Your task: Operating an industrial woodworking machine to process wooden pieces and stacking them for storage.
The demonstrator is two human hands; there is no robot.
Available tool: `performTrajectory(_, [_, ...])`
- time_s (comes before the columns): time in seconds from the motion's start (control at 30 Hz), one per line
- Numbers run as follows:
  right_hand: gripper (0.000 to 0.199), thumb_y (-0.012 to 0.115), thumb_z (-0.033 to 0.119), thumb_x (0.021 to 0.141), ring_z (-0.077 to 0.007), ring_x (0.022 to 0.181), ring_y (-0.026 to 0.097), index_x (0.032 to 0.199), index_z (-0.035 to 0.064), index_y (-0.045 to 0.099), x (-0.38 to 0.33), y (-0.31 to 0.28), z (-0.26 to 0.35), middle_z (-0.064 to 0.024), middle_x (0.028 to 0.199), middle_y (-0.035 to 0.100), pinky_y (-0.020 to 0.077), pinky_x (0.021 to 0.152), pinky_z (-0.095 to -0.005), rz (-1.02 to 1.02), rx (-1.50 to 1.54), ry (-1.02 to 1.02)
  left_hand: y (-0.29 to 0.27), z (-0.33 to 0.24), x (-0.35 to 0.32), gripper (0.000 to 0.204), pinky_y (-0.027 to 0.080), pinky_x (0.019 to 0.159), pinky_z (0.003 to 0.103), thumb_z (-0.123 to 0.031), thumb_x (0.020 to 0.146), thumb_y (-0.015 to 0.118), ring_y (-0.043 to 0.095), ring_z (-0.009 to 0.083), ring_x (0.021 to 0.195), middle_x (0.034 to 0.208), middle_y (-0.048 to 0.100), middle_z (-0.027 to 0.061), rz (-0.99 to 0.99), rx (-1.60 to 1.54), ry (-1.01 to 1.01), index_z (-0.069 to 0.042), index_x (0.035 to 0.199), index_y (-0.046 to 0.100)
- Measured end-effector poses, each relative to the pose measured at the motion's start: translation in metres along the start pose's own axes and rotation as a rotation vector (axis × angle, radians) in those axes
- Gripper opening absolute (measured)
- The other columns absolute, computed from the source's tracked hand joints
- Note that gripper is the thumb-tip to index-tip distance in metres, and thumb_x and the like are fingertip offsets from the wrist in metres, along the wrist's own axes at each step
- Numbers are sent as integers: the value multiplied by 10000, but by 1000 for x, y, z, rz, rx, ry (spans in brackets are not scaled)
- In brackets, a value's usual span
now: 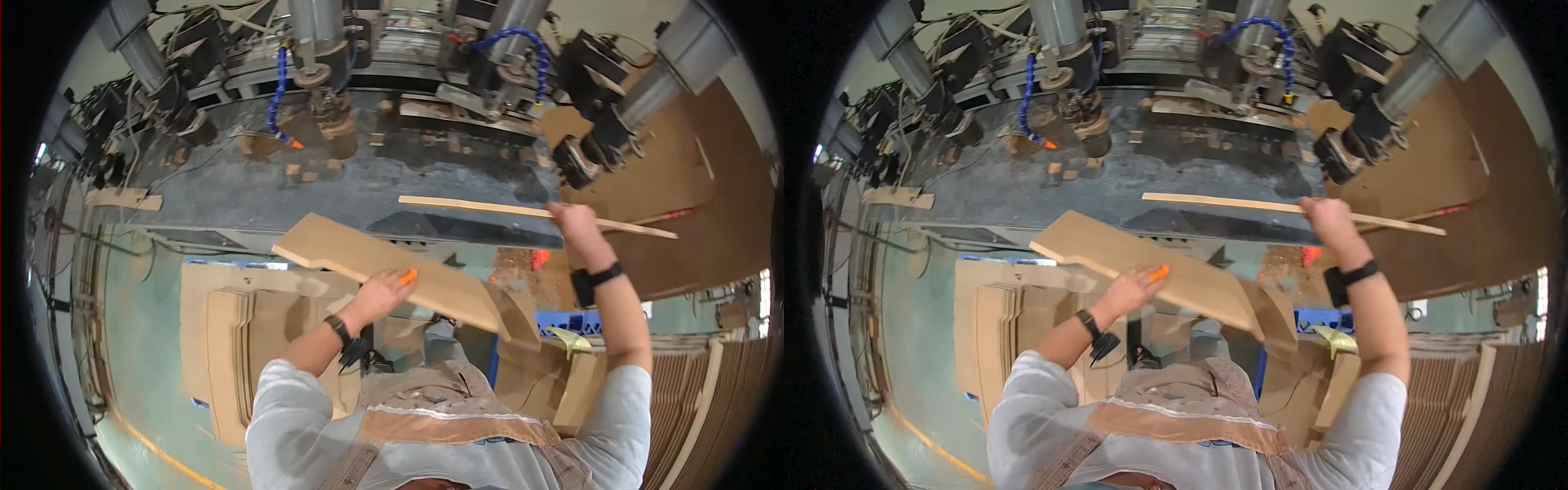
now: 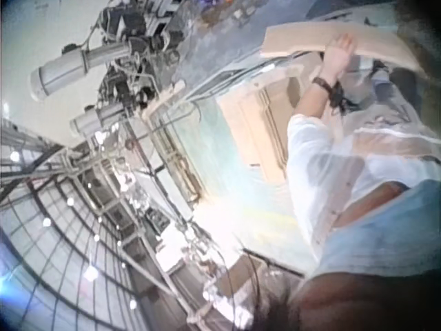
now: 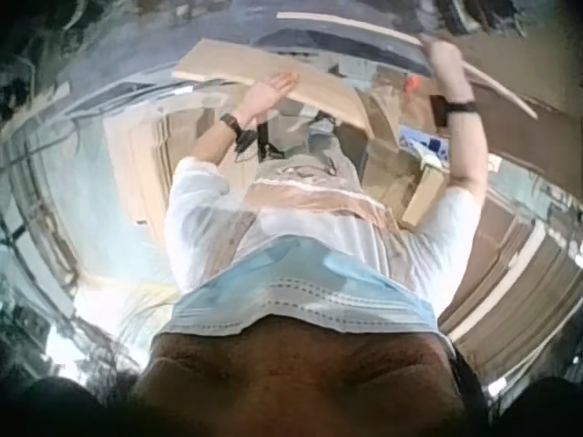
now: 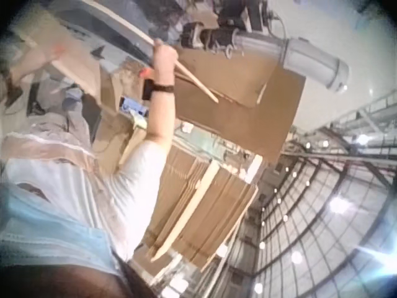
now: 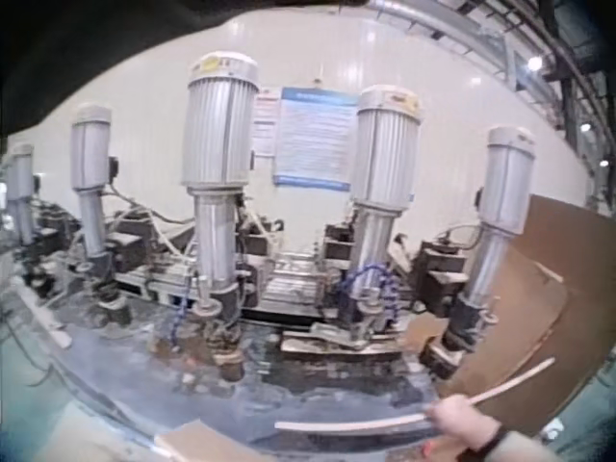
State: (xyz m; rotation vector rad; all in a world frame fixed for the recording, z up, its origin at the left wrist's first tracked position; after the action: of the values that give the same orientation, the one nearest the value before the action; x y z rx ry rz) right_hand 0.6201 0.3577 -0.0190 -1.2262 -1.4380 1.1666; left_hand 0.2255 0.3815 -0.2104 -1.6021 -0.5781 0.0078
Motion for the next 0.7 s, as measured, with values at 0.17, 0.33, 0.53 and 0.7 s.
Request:
performTrajectory(0.17, [308,515,88,812,-290,786,666,1099,174,586,75,165,61,-99,833,666,533,635,-402,-60,28,36,-34,-4,-112,392,503,809,343,-135,796,532,615,240,988,1125,634,84,290,-79,-115,-110,1186,558])
performTrajectory(0.33, [520,632,183,767,-319,1121,537,1273,152,517,119,240,80,-134,1163,587,463,926,-418,-379,233,-107,-49,-12,-220,381,506,772,371,-118,780,575,628,265,911,1058,650,84,466,-199,-522,-117,1161,598])
performTrajectory(0.53, [576,699,285,757,-319,1277,406,1283,138,515,181,263,80,-118,1340,486,375,1047,-416,-166,218,-213,-50,-70,-371,454,492,802,418,-111,764,627,620,303,915,1036,651,104,347,-14,-1073,-152,1215,590])
performTrajectory(0.7, [343,617,231,855,-332,1189,495,1180,120,608,223,281,108,-168,1299,516,423,986,-364,-170,522,-80,-89,-114,-447,450,496,773,433,-89,772,630,619,339,912,1055,644,134,162,188,-1433,-147,1216,586])
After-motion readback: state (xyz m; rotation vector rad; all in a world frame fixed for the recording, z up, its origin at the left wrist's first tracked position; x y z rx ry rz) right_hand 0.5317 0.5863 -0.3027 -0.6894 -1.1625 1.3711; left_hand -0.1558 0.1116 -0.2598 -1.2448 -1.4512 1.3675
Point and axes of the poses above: each hand's wrist, its own x-axis towards the middle knuckle, its own y-axis out of the palm, z = x × y, the point moved 2 cm from there along x, towards the middle knuckle
